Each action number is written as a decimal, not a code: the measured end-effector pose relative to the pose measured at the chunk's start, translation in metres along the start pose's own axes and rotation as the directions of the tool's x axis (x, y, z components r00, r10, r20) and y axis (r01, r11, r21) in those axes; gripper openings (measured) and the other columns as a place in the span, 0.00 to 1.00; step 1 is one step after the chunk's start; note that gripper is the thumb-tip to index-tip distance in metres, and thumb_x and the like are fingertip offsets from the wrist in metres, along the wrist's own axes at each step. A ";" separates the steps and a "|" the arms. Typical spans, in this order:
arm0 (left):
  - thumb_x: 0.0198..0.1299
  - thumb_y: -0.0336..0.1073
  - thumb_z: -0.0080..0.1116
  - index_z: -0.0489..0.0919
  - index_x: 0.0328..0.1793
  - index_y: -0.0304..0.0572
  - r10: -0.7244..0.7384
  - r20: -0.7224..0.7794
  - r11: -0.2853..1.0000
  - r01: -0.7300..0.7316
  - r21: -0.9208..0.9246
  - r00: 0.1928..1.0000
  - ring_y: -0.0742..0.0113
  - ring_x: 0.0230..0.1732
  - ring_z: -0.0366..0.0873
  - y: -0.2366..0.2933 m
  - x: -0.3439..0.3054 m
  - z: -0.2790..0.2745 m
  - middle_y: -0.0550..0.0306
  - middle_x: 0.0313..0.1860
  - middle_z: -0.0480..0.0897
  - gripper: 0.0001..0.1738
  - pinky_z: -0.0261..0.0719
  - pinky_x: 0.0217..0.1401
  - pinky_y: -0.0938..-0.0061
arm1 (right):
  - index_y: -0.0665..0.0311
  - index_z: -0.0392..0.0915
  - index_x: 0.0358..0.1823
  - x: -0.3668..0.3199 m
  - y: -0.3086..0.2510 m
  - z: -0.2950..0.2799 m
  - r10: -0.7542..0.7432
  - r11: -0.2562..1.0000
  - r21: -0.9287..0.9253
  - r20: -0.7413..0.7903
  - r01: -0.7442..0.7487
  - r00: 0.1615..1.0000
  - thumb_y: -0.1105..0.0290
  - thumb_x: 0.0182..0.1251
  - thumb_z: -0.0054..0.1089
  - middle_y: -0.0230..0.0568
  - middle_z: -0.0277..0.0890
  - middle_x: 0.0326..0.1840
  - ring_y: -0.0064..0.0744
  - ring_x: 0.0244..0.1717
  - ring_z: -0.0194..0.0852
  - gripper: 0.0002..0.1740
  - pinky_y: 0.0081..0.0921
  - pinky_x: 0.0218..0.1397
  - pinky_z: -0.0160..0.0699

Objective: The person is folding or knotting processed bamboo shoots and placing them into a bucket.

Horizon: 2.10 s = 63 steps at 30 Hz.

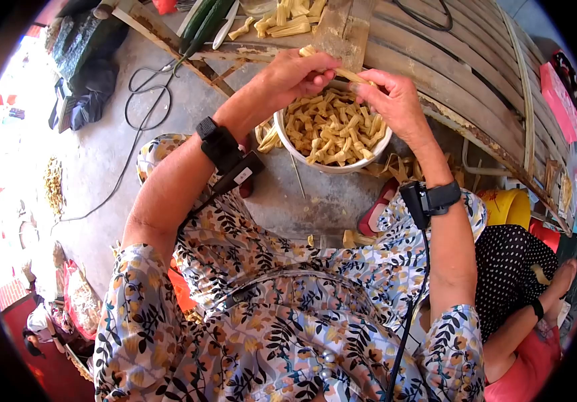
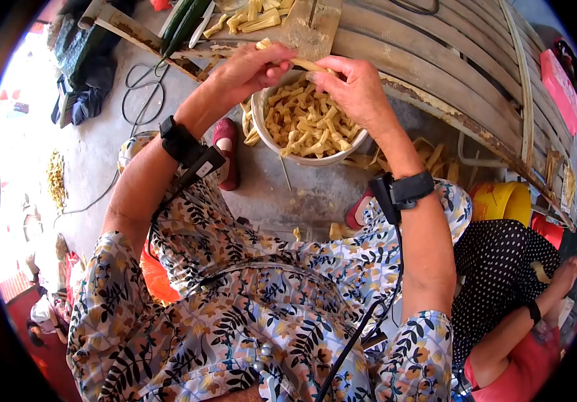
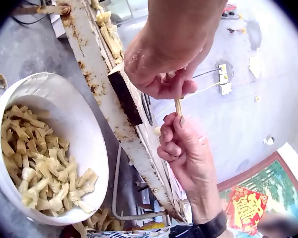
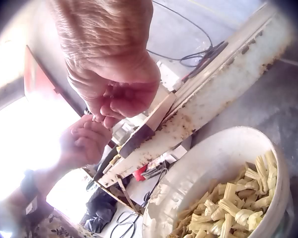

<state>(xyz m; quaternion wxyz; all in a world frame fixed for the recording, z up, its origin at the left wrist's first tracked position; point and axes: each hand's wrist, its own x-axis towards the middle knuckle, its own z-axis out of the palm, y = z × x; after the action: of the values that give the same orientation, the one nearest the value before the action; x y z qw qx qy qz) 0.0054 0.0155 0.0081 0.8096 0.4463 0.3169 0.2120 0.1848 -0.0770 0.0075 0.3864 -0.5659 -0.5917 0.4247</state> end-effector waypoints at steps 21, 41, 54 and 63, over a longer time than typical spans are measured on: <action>0.62 0.40 0.48 0.76 0.40 0.37 0.180 0.158 0.737 -0.240 0.632 0.971 0.81 0.31 0.70 0.021 -0.003 0.000 0.65 0.30 0.76 0.13 0.70 0.35 0.87 | 0.67 0.74 0.45 0.009 -0.012 -0.013 0.089 0.952 0.297 -0.040 -0.073 0.995 0.63 0.64 0.51 0.29 0.71 0.24 0.10 0.15 0.54 0.15 0.07 0.17 0.50; 0.64 0.42 0.45 0.74 0.43 0.36 0.051 0.082 0.974 -0.068 0.217 0.995 0.81 0.23 0.64 0.009 0.000 -0.010 0.63 0.26 0.72 0.15 0.68 0.29 0.85 | 0.66 0.74 0.45 0.005 0.006 -0.019 -0.014 0.999 0.046 -0.056 0.017 0.998 0.56 0.62 0.53 0.34 0.77 0.33 0.17 0.26 0.73 0.20 0.11 0.29 0.70; 0.61 0.37 0.50 0.74 0.48 0.36 0.149 0.207 0.837 -0.235 0.495 0.967 0.80 0.27 0.72 0.006 0.006 -0.010 0.62 0.29 0.78 0.14 0.72 0.31 0.85 | 0.68 0.76 0.42 0.010 0.004 -0.013 0.010 0.973 0.232 -0.113 0.017 0.994 0.70 0.63 0.51 0.30 0.73 0.21 0.11 0.18 0.63 0.11 0.10 0.22 0.66; 0.60 0.32 0.48 0.73 0.42 0.33 0.324 0.164 0.655 -0.346 0.672 0.932 0.79 0.24 0.74 0.018 0.010 0.001 0.62 0.25 0.76 0.09 0.73 0.28 0.84 | 0.69 0.76 0.38 0.023 0.001 -0.017 0.051 0.952 0.306 -0.156 -0.001 0.986 0.69 0.62 0.52 0.28 0.70 0.19 0.11 0.16 0.59 0.10 0.10 0.19 0.60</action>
<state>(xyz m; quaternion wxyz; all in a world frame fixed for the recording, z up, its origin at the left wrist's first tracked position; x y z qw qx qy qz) 0.0125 0.0304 0.0210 0.5358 0.7689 0.2729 0.2173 0.1996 -0.0534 0.0116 0.5102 -0.5398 -0.4782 0.4686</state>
